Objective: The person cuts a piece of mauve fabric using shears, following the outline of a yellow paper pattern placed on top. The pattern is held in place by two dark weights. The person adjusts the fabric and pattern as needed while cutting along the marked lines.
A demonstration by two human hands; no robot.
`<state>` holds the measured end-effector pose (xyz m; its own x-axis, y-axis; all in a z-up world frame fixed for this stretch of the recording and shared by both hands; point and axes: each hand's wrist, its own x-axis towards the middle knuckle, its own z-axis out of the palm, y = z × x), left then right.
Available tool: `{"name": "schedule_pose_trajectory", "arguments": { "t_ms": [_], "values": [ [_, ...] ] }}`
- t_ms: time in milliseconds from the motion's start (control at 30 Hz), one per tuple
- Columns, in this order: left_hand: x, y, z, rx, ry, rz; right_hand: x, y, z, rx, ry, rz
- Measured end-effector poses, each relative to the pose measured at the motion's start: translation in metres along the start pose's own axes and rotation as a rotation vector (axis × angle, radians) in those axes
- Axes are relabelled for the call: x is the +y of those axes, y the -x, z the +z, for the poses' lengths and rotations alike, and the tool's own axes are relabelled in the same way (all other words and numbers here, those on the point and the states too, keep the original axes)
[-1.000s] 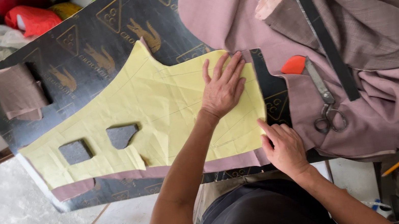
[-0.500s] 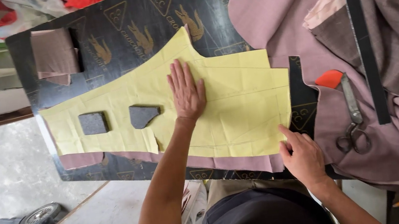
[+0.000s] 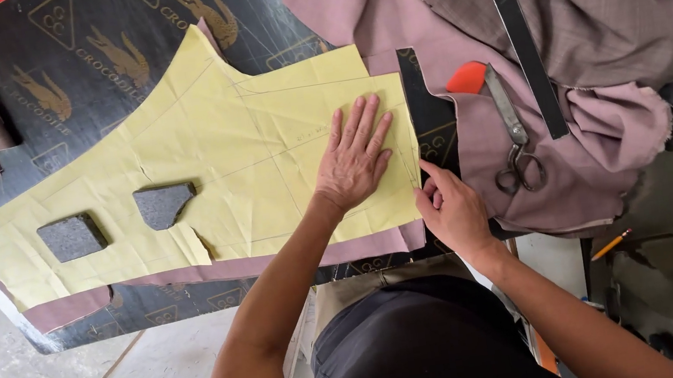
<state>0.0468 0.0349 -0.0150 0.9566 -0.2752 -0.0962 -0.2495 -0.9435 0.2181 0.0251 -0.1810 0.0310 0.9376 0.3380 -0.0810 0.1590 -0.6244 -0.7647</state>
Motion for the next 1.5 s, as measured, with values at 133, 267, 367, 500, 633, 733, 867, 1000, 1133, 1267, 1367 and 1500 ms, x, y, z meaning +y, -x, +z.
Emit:
{"name": "schedule_pose_trajectory", "arguments": {
  "t_ms": [133,267,367,500,633,733,867,1000,1133,1267,1367,1500],
  "values": [
    [0.001,0.001,0.007,0.060,0.029,0.124,0.004,-0.001,0.003,0.013,-0.022,0.050],
    [0.002,0.002,0.017,0.162,0.104,0.206,0.005,-0.001,-0.002,0.039,-0.002,0.014],
    [0.006,0.004,0.024,0.205,0.136,0.205,0.007,-0.011,-0.023,0.135,0.156,-0.098],
    [0.019,0.009,0.026,0.212,0.150,0.130,0.033,-0.039,-0.047,0.248,0.179,-0.188],
    [0.030,0.010,0.019,0.224,0.161,0.086,-0.002,-0.103,-0.043,0.203,0.106,-0.355],
    [0.031,0.010,0.019,0.220,0.167,0.066,0.009,-0.133,-0.021,0.113,0.155,-0.485],
    [0.032,0.011,0.018,0.211,0.167,0.065,0.015,-0.153,-0.014,0.044,0.260,-0.484],
    [0.032,0.012,0.017,0.221,0.171,0.070,0.002,-0.141,-0.047,0.184,0.295,-0.489],
    [0.027,0.008,0.020,0.222,0.175,0.064,0.039,-0.097,-0.083,0.226,0.402,-0.293],
    [0.014,-0.008,-0.002,0.144,0.136,0.144,0.075,-0.069,-0.086,0.134,0.577,-0.150],
    [0.003,-0.022,-0.039,-0.027,0.084,0.254,0.090,-0.063,-0.087,0.072,0.649,-0.169],
    [-0.005,-0.034,-0.059,-0.159,-0.060,0.410,0.094,-0.069,-0.093,0.098,0.526,-0.227]
  ]
}}
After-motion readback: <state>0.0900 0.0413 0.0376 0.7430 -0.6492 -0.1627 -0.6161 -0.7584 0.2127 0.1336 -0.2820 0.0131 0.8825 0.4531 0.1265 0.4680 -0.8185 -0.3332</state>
